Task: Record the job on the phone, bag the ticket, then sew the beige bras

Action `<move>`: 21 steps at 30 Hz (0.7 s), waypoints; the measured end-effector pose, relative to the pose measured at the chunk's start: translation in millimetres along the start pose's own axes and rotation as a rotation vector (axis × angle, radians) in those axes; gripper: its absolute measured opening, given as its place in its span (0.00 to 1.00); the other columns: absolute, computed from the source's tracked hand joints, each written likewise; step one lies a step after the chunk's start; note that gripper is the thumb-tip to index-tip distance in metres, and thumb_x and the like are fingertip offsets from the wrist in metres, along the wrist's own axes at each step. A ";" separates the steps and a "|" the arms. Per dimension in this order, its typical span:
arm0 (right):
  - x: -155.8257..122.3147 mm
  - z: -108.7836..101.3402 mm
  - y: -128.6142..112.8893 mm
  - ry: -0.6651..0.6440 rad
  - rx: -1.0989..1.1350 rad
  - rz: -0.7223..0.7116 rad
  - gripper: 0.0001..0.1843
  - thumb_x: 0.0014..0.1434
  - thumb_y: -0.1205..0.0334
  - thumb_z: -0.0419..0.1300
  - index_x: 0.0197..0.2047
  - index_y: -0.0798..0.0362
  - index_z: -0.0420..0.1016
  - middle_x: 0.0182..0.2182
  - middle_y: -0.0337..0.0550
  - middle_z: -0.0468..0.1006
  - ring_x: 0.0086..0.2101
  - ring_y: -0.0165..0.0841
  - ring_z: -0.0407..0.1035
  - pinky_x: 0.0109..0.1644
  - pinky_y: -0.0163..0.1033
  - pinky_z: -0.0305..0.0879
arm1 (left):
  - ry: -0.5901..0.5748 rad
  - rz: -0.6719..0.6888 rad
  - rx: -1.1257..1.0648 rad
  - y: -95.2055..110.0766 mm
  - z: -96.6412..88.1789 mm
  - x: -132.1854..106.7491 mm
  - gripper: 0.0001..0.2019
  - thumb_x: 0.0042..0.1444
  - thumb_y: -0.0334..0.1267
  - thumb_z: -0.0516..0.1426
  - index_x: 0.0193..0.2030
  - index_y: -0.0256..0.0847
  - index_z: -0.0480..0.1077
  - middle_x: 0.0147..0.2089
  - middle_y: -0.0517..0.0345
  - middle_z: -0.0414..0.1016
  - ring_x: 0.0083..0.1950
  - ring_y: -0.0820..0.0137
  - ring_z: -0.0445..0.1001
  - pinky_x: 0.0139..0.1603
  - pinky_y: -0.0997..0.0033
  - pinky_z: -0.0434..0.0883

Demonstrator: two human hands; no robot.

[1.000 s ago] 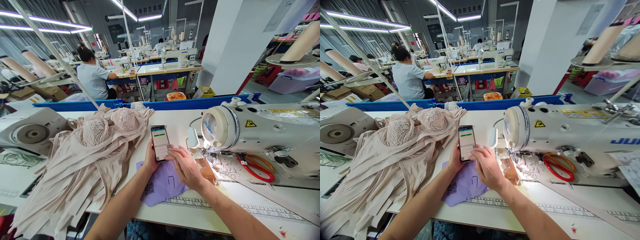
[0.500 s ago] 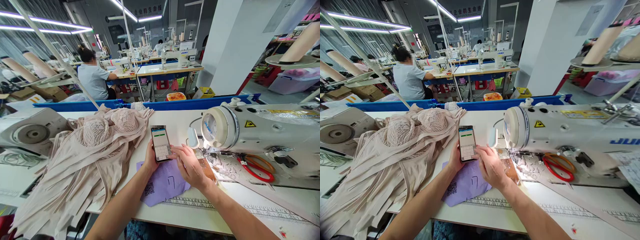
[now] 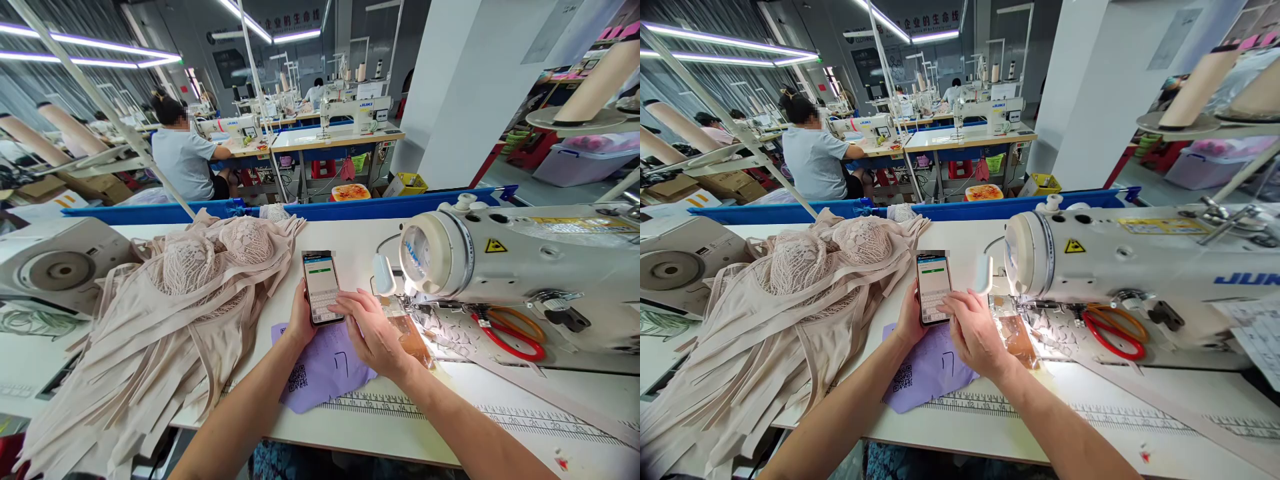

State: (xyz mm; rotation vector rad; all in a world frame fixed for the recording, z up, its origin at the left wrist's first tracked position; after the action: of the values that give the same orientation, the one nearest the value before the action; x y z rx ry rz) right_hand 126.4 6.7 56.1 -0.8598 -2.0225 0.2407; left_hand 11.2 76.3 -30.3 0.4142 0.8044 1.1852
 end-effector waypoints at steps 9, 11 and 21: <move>2.7 12.6 -10.6 -0.053 -0.008 -0.063 0.21 0.67 0.72 0.45 0.58 0.48 0.68 0.47 0.46 0.76 0.52 0.39 0.67 0.62 0.57 0.61 | -0.092 -0.008 -0.020 -3.1 1.3 2.8 0.24 0.60 0.53 0.52 0.46 0.32 0.76 0.42 0.46 0.81 0.46 0.56 0.79 0.48 0.61 0.75; 2.7 11.5 -9.3 -0.054 -0.008 -0.059 0.20 0.67 0.71 0.45 0.57 0.48 0.68 0.48 0.46 0.76 0.53 0.40 0.67 0.62 0.57 0.61 | -0.089 -0.017 -0.036 -4.2 0.0 3.7 0.23 0.60 0.52 0.53 0.47 0.32 0.76 0.43 0.46 0.81 0.46 0.56 0.79 0.48 0.61 0.75; -0.8 -12.2 8.6 0.022 -0.025 0.024 0.18 0.67 0.71 0.44 0.51 0.50 0.72 0.49 0.49 0.76 0.52 0.42 0.68 0.61 0.56 0.61 | 0.019 -0.069 -0.049 -4.4 -6.2 3.1 0.27 0.67 0.51 0.44 0.43 0.31 0.76 0.40 0.45 0.81 0.43 0.57 0.80 0.47 0.59 0.76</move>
State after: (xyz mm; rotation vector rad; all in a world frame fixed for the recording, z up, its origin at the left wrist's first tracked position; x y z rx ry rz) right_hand 140.6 10.6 58.6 -0.8993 -1.9993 0.2185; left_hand 10.0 77.0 -38.3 0.3328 0.7984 1.1436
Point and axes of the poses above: each hand's wrist, its own x-axis towards the middle knuckle, its own z-axis out of the palm, y = z × x, the point moved 8 cm from there along x, towards the middle knuckle
